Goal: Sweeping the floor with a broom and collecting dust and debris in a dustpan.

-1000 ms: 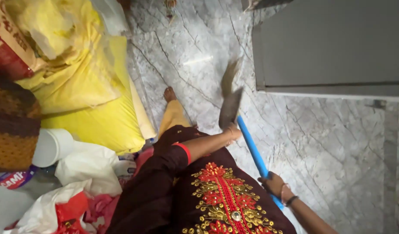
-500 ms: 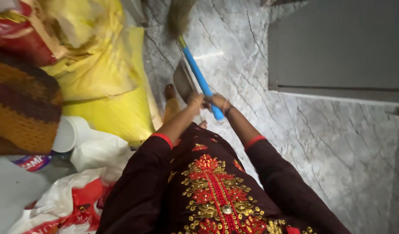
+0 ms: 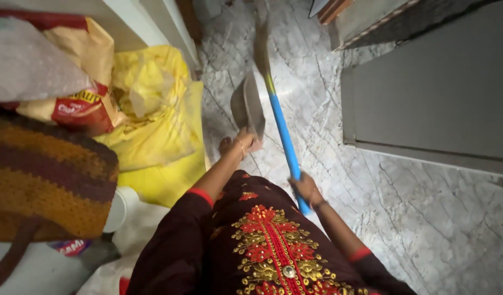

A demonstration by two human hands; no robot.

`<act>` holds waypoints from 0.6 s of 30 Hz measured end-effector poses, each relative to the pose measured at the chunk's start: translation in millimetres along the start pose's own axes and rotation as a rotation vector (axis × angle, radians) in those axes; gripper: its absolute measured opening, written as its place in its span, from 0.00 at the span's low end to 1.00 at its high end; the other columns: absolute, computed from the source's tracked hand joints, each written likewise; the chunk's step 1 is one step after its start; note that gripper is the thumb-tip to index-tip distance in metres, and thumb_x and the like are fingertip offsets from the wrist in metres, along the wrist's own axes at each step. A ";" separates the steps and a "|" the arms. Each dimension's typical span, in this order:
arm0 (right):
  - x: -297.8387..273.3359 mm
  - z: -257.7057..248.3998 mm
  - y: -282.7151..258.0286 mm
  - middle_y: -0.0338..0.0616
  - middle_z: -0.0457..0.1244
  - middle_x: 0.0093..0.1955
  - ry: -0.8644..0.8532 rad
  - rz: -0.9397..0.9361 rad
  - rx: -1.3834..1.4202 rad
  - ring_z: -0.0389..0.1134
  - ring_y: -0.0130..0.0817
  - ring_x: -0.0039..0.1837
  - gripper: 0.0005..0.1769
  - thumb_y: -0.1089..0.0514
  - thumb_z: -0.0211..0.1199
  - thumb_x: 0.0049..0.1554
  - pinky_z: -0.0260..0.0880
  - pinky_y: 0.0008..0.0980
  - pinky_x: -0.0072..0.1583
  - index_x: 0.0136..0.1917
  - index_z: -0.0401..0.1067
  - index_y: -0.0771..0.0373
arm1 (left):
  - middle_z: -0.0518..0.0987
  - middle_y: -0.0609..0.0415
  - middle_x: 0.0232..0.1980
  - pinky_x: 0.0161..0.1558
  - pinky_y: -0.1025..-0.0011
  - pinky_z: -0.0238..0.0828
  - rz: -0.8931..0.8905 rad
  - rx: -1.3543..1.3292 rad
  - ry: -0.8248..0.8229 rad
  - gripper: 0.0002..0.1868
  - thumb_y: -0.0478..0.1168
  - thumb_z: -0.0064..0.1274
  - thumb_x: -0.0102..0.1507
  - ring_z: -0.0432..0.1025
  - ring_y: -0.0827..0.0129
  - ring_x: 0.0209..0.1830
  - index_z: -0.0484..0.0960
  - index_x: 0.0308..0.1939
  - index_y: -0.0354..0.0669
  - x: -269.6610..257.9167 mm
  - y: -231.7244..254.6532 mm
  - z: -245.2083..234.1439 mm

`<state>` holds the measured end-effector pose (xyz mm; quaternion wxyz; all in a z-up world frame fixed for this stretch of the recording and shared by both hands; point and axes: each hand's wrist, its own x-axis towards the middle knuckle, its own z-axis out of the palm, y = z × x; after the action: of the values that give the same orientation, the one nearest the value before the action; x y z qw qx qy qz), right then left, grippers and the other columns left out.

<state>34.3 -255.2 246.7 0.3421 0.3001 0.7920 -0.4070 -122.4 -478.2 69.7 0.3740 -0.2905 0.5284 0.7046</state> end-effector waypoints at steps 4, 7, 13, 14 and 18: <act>27.4 7.8 18.9 0.52 0.69 0.34 -0.099 0.134 0.008 0.71 0.41 0.33 0.19 0.51 0.67 0.54 0.73 0.44 0.38 0.46 0.72 0.71 | 0.76 0.40 0.49 0.41 0.54 0.83 -0.108 -0.081 -0.082 0.22 0.27 0.48 0.59 0.80 0.47 0.45 0.69 0.58 0.30 -9.1 -20.8 -24.7; 115.4 37.9 39.1 0.51 0.70 0.32 -0.286 -0.175 -0.382 0.72 0.39 0.33 0.21 0.47 0.61 0.60 0.73 0.40 0.41 0.36 0.77 0.66 | 0.75 0.37 0.50 0.44 0.50 0.84 -0.271 -0.194 0.024 0.21 0.25 0.47 0.59 0.81 0.40 0.47 0.59 0.54 0.34 -30.7 -6.4 -26.8; 220.5 42.4 -114.9 0.46 0.69 0.34 -0.401 -0.244 0.170 0.70 0.36 0.35 0.14 0.51 0.59 0.58 0.71 0.36 0.40 0.45 0.78 0.63 | 0.81 0.30 0.50 0.42 0.62 0.86 -0.347 0.003 0.015 0.22 0.29 0.48 0.58 0.83 0.46 0.43 0.67 0.55 0.22 25.0 -57.3 -59.6; 251.8 36.9 -122.3 0.45 0.66 0.35 -0.442 -0.163 0.316 0.68 0.33 0.35 0.14 0.51 0.63 0.60 0.70 0.35 0.38 0.47 0.75 0.66 | 0.81 0.33 0.50 0.44 0.61 0.82 -0.184 0.317 0.143 0.24 0.36 0.53 0.58 0.81 0.46 0.45 0.68 0.56 0.31 29.1 -55.3 -64.8; 165.5 -9.9 -194.3 0.51 0.69 0.39 0.007 -0.256 -0.191 0.71 0.37 0.36 0.15 0.54 0.66 0.57 0.71 0.36 0.38 0.51 0.71 0.67 | 0.76 0.37 0.50 0.41 0.70 0.71 0.154 0.599 0.132 0.28 0.35 0.54 0.59 0.73 0.58 0.42 0.66 0.63 0.35 -14.5 22.4 -55.4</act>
<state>-212.1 -309.2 206.3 0.3118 0.1641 0.8601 -0.3690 -132.3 -538.3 78.2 0.3534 -0.1718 0.7559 0.5236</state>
